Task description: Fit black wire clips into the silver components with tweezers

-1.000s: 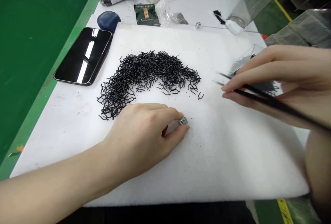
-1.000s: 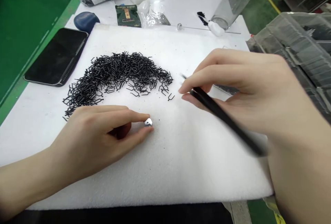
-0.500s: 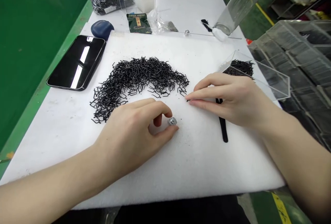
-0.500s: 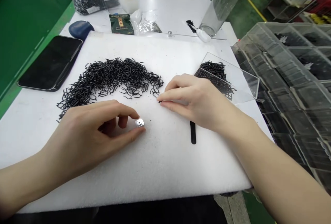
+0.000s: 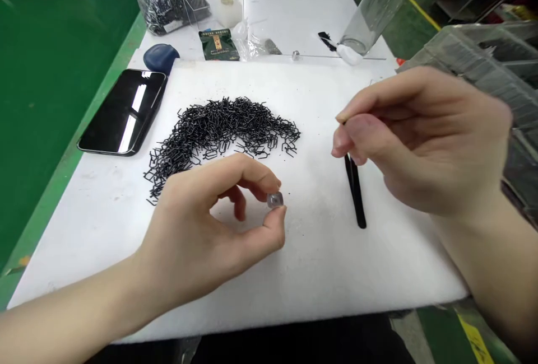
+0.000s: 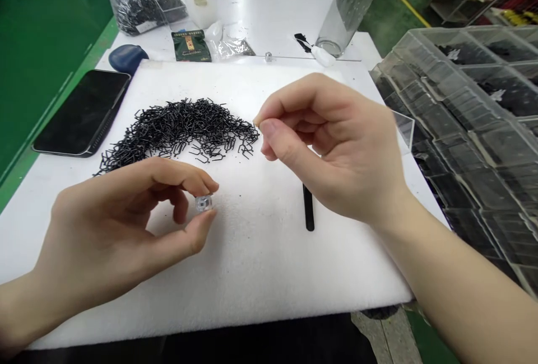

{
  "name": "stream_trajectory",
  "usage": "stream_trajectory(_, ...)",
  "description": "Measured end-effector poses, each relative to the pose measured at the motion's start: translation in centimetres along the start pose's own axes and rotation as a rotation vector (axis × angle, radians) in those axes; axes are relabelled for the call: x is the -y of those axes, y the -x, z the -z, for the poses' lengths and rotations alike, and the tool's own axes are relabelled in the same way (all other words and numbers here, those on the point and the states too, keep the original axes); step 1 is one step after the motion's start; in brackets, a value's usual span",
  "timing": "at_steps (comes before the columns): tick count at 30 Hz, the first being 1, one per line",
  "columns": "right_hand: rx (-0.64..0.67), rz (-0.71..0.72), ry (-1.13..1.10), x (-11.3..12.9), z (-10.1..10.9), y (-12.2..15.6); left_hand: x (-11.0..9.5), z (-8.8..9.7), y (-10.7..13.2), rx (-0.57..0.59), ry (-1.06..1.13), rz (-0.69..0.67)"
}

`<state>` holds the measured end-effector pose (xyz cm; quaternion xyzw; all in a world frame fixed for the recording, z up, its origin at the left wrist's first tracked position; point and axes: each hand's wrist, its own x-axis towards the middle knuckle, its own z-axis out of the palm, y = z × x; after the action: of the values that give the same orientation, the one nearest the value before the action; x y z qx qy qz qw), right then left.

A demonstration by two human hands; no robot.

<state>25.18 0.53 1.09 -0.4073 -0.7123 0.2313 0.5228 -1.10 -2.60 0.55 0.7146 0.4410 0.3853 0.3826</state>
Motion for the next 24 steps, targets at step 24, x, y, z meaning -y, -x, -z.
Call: stream_trajectory(24, 0.037, 0.089, -0.065, 2.1, -2.1, 2.3, 0.4, 0.2, -1.5, 0.154, 0.792, 0.509)
